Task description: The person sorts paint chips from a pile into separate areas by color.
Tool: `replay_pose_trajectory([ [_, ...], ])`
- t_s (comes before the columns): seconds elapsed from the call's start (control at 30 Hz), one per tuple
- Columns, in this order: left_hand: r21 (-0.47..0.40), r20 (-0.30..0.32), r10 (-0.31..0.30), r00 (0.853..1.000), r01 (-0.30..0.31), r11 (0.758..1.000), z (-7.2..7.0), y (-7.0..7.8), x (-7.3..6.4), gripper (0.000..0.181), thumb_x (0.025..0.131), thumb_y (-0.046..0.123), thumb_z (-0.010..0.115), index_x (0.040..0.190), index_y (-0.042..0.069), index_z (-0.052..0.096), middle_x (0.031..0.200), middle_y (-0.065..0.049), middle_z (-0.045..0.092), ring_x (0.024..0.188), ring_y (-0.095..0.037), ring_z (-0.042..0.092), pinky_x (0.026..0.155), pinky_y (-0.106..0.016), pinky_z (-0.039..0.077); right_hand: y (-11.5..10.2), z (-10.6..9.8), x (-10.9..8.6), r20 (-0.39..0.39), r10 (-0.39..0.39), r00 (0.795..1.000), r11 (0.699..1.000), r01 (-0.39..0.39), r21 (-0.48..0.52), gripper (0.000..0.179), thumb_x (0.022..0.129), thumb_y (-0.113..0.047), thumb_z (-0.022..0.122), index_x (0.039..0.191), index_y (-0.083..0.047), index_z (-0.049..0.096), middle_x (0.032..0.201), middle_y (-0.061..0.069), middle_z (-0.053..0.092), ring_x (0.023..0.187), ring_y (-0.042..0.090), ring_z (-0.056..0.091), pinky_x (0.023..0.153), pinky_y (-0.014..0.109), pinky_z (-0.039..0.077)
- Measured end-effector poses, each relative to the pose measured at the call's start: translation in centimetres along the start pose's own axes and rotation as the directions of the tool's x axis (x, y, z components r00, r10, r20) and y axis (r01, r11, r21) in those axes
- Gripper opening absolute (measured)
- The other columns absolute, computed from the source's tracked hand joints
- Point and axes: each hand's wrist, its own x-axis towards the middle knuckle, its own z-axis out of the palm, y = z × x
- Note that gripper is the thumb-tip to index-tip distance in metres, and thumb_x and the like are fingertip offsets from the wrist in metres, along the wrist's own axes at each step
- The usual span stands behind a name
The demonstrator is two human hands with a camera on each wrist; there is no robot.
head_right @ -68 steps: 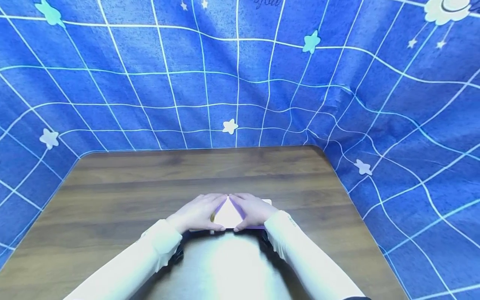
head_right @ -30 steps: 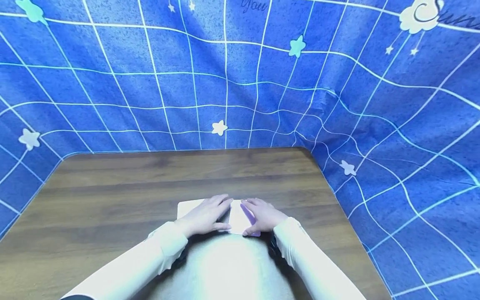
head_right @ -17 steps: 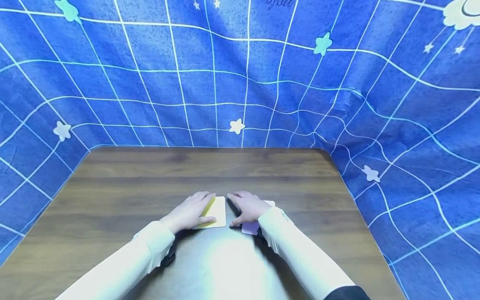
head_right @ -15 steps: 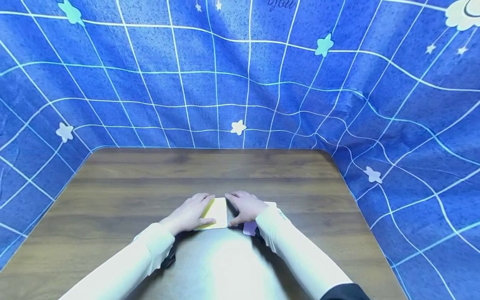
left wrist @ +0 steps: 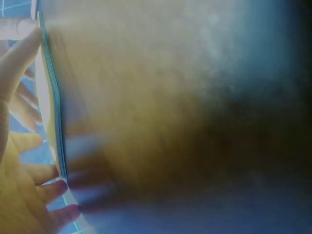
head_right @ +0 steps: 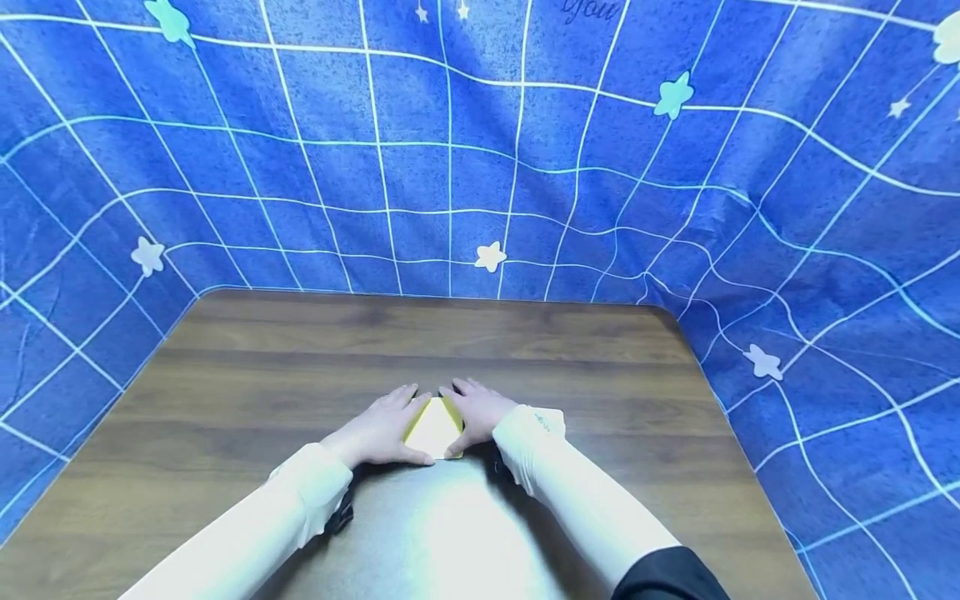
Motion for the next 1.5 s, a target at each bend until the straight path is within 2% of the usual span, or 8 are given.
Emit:
replay_pose_trajectory([
  [0.07, 0.014, 0.013, 0.008, 1.000, -0.008, 1.000, 0.0, 0.1, 0.1, 0.103, 0.074, 0.070, 0.065, 0.149, 0.006, 0.034, 0.151, -0.023, 0.031, 0.139, -0.040, 0.026, 0.109, -0.055, 0.026, 0.0, 0.1, -0.1, 0.004, -0.005, 1.000, 1.000, 0.005, 0.003, 0.105, 0.069, -0.053, 0.081, 0.151, -0.009, 0.032, 0.153, 0.018, 0.030, 0.140, 0.040, 0.026, 0.110, 0.050, 0.027],
  [0.27, 0.064, -0.031, 0.056, 0.998, -0.054, 0.997, -0.1, 0.3, 0.1, 0.094, 0.079, 0.064, 0.065, 0.146, 0.005, 0.039, 0.144, -0.016, 0.043, 0.134, -0.035, 0.037, 0.105, -0.055, 0.032, -0.2, 0.3, -0.4, -0.013, -0.048, 0.999, 0.999, 0.048, -0.001, 0.104, 0.069, -0.052, 0.082, 0.149, -0.008, 0.034, 0.150, 0.015, 0.036, 0.139, 0.035, 0.030, 0.110, 0.046, 0.028],
  [0.4, 0.035, -0.063, 0.077, 0.995, -0.075, 0.997, -0.2, 0.4, 0.0, 0.090, 0.078, 0.061, 0.069, 0.144, 0.005, 0.042, 0.140, -0.015, 0.047, 0.131, -0.033, 0.041, 0.103, -0.053, 0.035, -0.6, 0.0, -0.8, -0.025, -0.068, 0.997, 0.998, 0.068, 0.006, 0.101, 0.070, -0.049, 0.083, 0.149, -0.008, 0.036, 0.148, 0.015, 0.039, 0.138, 0.032, 0.032, 0.110, 0.045, 0.030],
  [0.6, -0.011, -0.053, 0.090, 0.995, -0.090, 0.996, -0.3, 0.6, -0.1, 0.098, 0.072, 0.057, 0.077, 0.145, 0.004, 0.040, 0.140, -0.020, 0.046, 0.130, -0.038, 0.041, 0.104, -0.054, 0.035, -0.6, 0.0, -1.0, -0.031, -0.078, 0.996, 0.996, 0.079, 0.034, 0.096, 0.071, -0.043, 0.083, 0.147, -0.005, 0.037, 0.147, 0.016, 0.041, 0.137, 0.035, 0.034, 0.110, 0.045, 0.029],
  [0.9, -0.004, -0.037, 0.072, 0.997, -0.072, 0.997, -0.5, 0.8, -0.3, 0.097, 0.075, 0.059, 0.073, 0.147, 0.004, 0.038, 0.140, -0.017, 0.047, 0.131, -0.033, 0.041, 0.106, -0.046, 0.035, -0.7, 0.6, -0.9, -0.012, -0.073, 0.997, 0.997, 0.073, 0.019, 0.099, 0.073, -0.049, 0.080, 0.150, -0.009, 0.033, 0.151, 0.018, 0.034, 0.140, 0.035, 0.029, 0.112, 0.044, 0.025],
  [1.1, -0.010, -0.065, 0.081, 0.995, -0.082, 0.997, -0.5, 0.9, -0.7, 0.095, 0.076, 0.060, 0.072, 0.145, 0.005, 0.039, 0.138, -0.018, 0.048, 0.130, -0.034, 0.042, 0.105, -0.047, 0.036, -0.8, 0.3, -1.0, -0.002, -0.065, 0.998, 0.997, 0.065, 0.038, 0.099, 0.074, -0.047, 0.080, 0.151, -0.009, 0.032, 0.152, 0.019, 0.032, 0.140, 0.034, 0.029, 0.111, 0.045, 0.027],
  [1.37, 0.037, -0.127, 0.112, 0.986, -0.108, 0.993, -0.9, 0.7, -1.2, 0.096, 0.076, 0.060, 0.072, 0.144, 0.001, 0.040, 0.137, -0.020, 0.049, 0.129, -0.035, 0.044, 0.105, -0.048, 0.036, -1.3, -0.2, -1.0, -0.012, -0.036, 0.999, 0.999, 0.036, 0.029, 0.100, 0.073, -0.049, 0.080, 0.152, -0.011, 0.030, 0.154, 0.016, 0.029, 0.140, 0.029, 0.029, 0.111, 0.040, 0.029],
  [1.5, 0.062, -0.126, 0.103, 0.987, -0.096, 0.993, -1.1, 0.6, -1.5, 0.097, 0.075, 0.063, 0.070, 0.145, 0.002, 0.040, 0.138, -0.019, 0.049, 0.129, -0.034, 0.044, 0.105, -0.048, 0.037, -1.7, -0.4, -1.0, -0.016, -0.034, 0.999, 0.999, 0.035, 0.041, 0.101, 0.073, -0.048, 0.081, 0.152, -0.011, 0.030, 0.154, 0.016, 0.029, 0.141, 0.029, 0.028, 0.111, 0.041, 0.029],
])
